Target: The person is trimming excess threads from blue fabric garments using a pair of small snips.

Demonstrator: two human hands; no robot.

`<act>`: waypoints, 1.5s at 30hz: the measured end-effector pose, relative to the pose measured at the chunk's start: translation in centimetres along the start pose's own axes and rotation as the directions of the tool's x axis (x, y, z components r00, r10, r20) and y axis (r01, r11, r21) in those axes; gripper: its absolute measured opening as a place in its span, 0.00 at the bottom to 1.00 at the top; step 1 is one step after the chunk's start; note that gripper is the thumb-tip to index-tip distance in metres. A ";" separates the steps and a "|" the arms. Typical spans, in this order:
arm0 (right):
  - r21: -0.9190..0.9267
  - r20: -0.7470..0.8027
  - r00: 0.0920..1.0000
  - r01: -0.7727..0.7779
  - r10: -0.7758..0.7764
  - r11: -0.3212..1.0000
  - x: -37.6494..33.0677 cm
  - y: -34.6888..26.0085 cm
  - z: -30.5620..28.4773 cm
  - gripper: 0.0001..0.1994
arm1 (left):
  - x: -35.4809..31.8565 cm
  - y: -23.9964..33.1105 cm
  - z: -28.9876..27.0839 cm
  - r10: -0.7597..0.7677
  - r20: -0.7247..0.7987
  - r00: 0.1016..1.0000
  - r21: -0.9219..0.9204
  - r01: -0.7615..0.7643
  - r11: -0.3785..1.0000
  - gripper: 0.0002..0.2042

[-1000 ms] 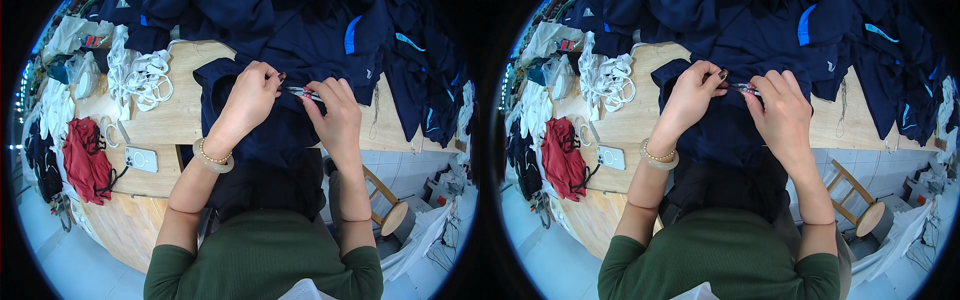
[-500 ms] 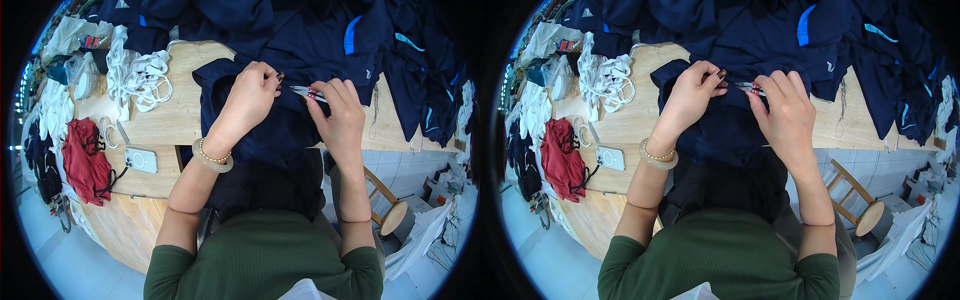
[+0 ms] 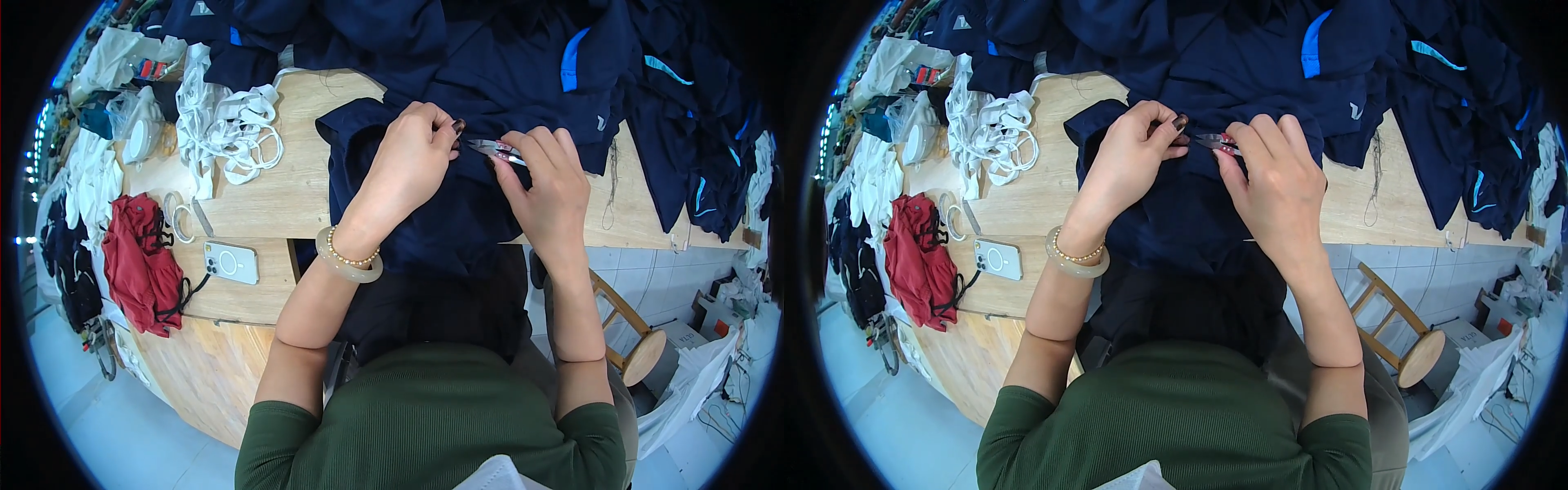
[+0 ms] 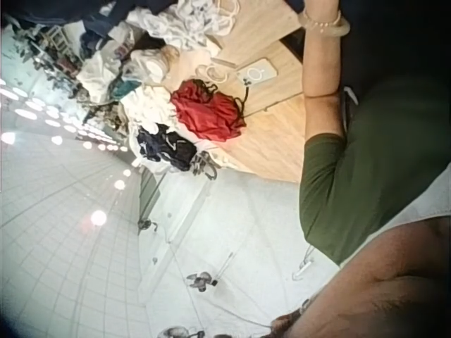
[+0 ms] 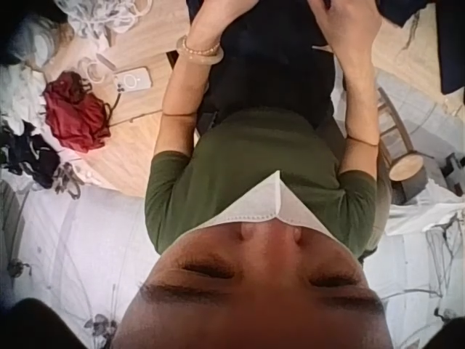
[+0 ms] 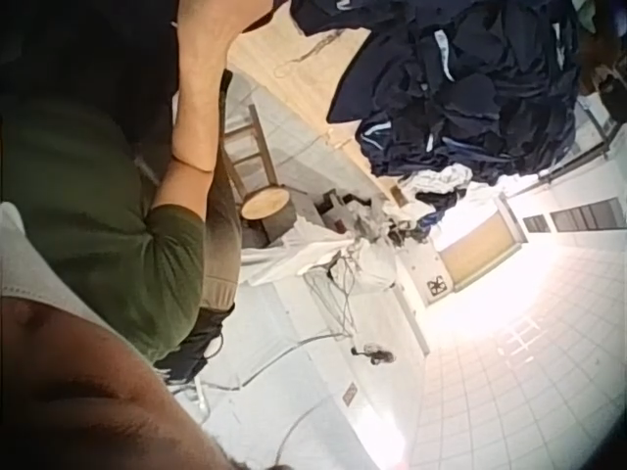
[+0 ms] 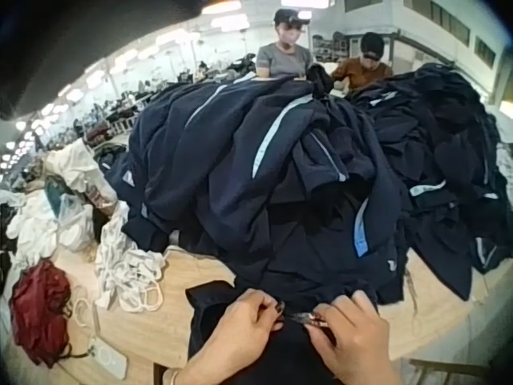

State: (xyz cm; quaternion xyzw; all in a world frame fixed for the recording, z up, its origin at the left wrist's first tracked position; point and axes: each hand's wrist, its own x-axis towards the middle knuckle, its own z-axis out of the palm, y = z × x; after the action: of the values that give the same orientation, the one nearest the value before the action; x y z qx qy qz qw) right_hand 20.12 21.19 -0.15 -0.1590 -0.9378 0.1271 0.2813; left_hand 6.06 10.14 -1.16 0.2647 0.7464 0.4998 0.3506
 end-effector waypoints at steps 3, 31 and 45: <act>-0.014 -0.006 1.000 0.010 -0.010 1.000 0.1 0.1 0.4 0.12 | 0.0 0.1 0.0 0.007 -0.002 1.000 0.007 -0.007 1.000 0.10; 0.724 0.225 0.793 -0.525 0.566 0.448 -1.8 2.0 -1.2 0.10 | -3.2 -0.7 -4.4 0.534 -0.178 0.826 0.453 -0.413 0.790 0.12; 0.698 0.243 0.870 -0.464 0.428 0.546 -3.3 1.3 0.8 0.05 | -5.5 -2.4 3.5 -0.349 0.333 0.876 -0.560 0.481 0.674 0.11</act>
State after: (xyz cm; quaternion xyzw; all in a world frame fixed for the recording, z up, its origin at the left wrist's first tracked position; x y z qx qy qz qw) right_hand 22.53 21.06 -2.87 -0.2615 -0.7389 0.5645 0.2587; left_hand 12.06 7.10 -2.84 0.0034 0.5382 0.5966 0.5953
